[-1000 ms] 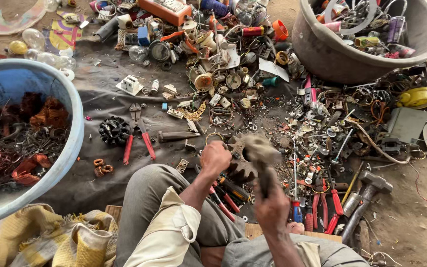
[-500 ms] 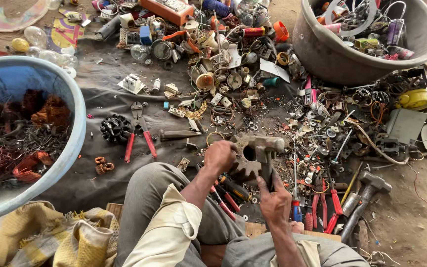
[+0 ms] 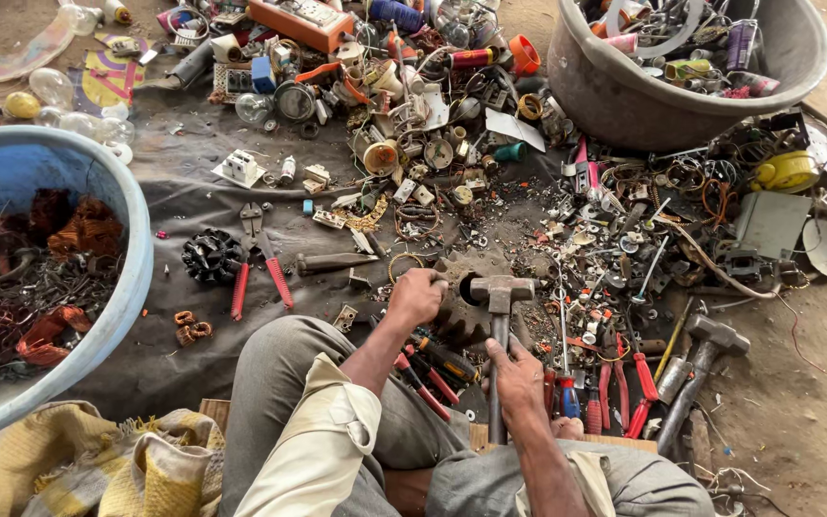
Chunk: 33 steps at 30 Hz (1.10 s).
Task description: The person uses a hammer and pliers to dismantle a large metal gear and internal components while sitting on the ground surrounded by electronic scrap.
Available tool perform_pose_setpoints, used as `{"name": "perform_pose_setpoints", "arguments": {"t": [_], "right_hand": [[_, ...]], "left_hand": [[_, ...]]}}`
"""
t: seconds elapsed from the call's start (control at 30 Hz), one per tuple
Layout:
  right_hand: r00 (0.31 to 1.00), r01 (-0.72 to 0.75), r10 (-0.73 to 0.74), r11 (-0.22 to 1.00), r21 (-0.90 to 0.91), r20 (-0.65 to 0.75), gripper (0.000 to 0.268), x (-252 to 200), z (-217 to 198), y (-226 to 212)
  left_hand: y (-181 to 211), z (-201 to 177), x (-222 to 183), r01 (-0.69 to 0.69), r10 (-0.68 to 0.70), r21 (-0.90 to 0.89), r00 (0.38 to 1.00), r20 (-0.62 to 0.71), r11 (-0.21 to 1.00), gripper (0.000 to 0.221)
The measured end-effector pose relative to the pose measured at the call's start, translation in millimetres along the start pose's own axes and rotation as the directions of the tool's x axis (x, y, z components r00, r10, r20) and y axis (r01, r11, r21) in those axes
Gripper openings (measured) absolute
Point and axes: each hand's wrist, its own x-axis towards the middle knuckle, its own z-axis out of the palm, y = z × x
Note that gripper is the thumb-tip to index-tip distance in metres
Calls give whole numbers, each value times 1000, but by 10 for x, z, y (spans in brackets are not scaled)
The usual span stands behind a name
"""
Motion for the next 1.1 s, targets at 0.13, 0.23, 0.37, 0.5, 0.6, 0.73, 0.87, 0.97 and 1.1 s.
{"name": "perform_pose_setpoints", "arguments": {"t": [0.13,0.23,0.37,0.5,0.6,0.73,0.87,0.97,1.1], "right_hand": [[999,-19,18,999,36,38,35,65,-15,42],[999,-46,45,997,55,25,33,81,-16,87],[999,-14,11,997,71,45,32,114,-24,143],[999,1,-5,997,76,45,28,102,-17,156],[999,4,-5,999,43,35,27,85,-9,161],[999,32,-31,997,-75,26,29,104,-24,178],[998,64,-67,964,-259,-2,35,91,6,184],[996,75,-84,936,-343,-11,39,51,36,181],[994,103,-111,912,-397,3,41,109,67,237]], "left_hand": [[-296,132,137,2,-5,-192,1000,-14,981,27],[-370,166,181,196,-152,-562,980,126,803,26],[-321,-34,84,293,-169,-786,956,240,545,14],[-188,-293,-143,241,-16,-939,970,244,245,29],[-11,-446,-265,309,12,-939,949,315,151,50],[305,-604,-484,371,-3,-929,929,371,-9,70],[315,-672,-499,328,-163,-943,935,316,51,55],[121,-812,-370,201,-206,-979,959,192,22,44],[-25,-1444,-460,41,-254,-994,965,66,-101,48]]}}
